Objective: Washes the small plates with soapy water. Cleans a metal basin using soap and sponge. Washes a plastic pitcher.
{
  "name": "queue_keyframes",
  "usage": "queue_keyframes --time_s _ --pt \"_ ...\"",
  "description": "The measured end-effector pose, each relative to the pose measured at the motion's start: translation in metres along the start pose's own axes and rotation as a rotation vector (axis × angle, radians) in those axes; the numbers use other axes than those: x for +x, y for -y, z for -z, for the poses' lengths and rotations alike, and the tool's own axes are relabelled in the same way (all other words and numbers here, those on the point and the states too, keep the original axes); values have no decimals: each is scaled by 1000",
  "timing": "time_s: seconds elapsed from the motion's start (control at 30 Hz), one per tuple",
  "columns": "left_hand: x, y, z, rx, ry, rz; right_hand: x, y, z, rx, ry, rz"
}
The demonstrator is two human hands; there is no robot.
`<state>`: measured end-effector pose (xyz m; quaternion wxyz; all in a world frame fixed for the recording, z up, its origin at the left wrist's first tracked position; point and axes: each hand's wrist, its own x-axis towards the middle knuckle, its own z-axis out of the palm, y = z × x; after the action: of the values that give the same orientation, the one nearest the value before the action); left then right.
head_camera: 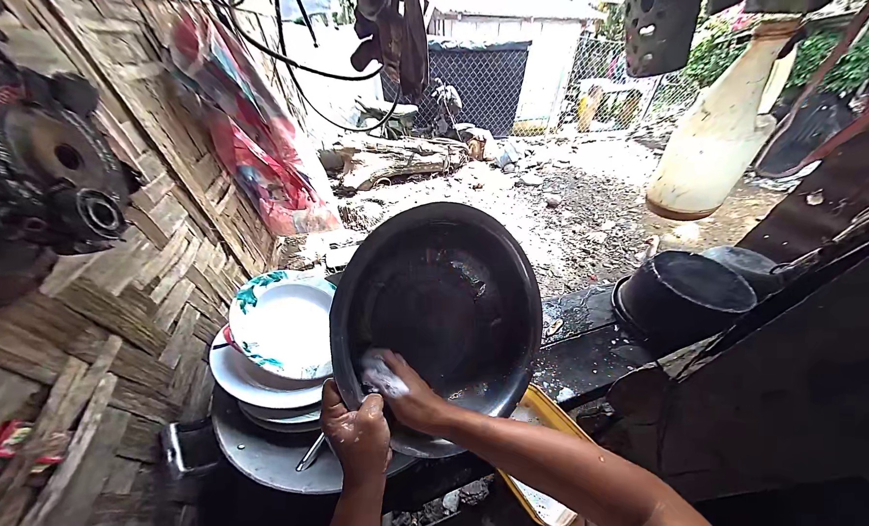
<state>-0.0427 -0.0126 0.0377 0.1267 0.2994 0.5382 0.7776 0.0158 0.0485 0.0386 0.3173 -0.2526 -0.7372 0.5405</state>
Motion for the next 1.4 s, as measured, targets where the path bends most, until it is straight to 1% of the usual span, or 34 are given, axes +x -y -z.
queue_keyframes --time_s 0.07,0.1,0.13,0.17,0.2,0.23,0.27,0.3,0.33,0.37,0.4,0.43,0.47,0.5,0.53,0.57,0.63,0.67,0.7,0.73,0.8,0.83,0.9,0.97,1.0,1.03,1.07,1.1,1.17,1.23,1.3,1.33,1.37,1.4 --pt "5 -4 6 25 -29 39 -28 -26 37 -397 248 -85" --pt "8 -5 9 28 -36 54 -34 -38 62 -593 330 -98" --pt "10 -4 13 30 -40 57 -34 -48 91 -795 384 -86" --pt "11 -3 15 30 -44 53 -29 -54 122 -997 398 -48" --pt "11 -2 17 27 -42 54 -20 -55 153 -1182 382 9" --pt "11 -2 18 27 -37 57 -9 -49 180 -1313 333 86" --pt "10 -5 18 26 -27 58 5 -35 202 -1374 267 165" --pt "10 -8 17 20 -13 55 21 -18 219 -1379 166 254" --pt "9 -11 16 9 0 46 36 -3 228 -1337 26 321" --pt "9 -13 15 2 21 40 50 14 229 -1239 -131 297" --pt "8 -16 13 -1 41 36 63 31 223 -1131 -263 240" --pt "8 -17 11 0 54 33 74 45 211 -1057 -368 230" --pt "8 -19 9 -4 65 29 84 52 196 -1002 -440 276" --pt "9 -21 6 -4 75 17 93 53 178 -991 -487 391" --pt "10 -22 3 -2 89 3 98 51 157 -967 -501 525" --pt "12 -23 1 9 111 -11 100 47 133 -912 -476 673" --pt "16 -23 -2 43 145 -29 94 42 83 -757 -329 908" --pt "18 -23 -3 63 151 -34 89 43 64 -710 -261 977" --pt "18 -24 -4 81 159 -34 88 44 54 -695 -236 1021" --pt "18 -25 -3 81 166 -42 90 45 53 -716 -258 1019" --pt "14 -27 -1 61 166 -74 102 43 78 -779 -415 931" --pt "10 -26 0 52 154 -89 106 42 99 -818 -516 811" --pt "4 -23 1 35 113 -106 109 41 141 -825 -674 449" --pt "1 -20 3 21 105 -94 108 39 174 -708 -735 175" --pt "3 -21 6 40 133 -76 105 43 181 -693 -743 107" --pt "8 -24 8 83 172 -51 104 51 183 -723 -741 91" --pt "15 -27 10 144 214 -23 102 60 181 -785 -722 127" --pt "23 -33 11 217 255 -5 99 68 174 -855 -692 204" --pt "41 -48 8 370 352 26 97 82 151 -982 -607 475" --pt "60 -60 0 482 456 39 93 89 117 -1063 -490 792" --pt "77 -58 -6 469 538 -23 84 86 82 -1058 -304 1059" --pt "83 -51 -8 423 556 -73 82 82 73 -1038 -221 1149" --pt "84 -47 -10 371 556 -91 82 78 73 -1018 -180 1178" --pt "81 -47 -11 336 533 -78 83 73 82 -1005 -197 1141"
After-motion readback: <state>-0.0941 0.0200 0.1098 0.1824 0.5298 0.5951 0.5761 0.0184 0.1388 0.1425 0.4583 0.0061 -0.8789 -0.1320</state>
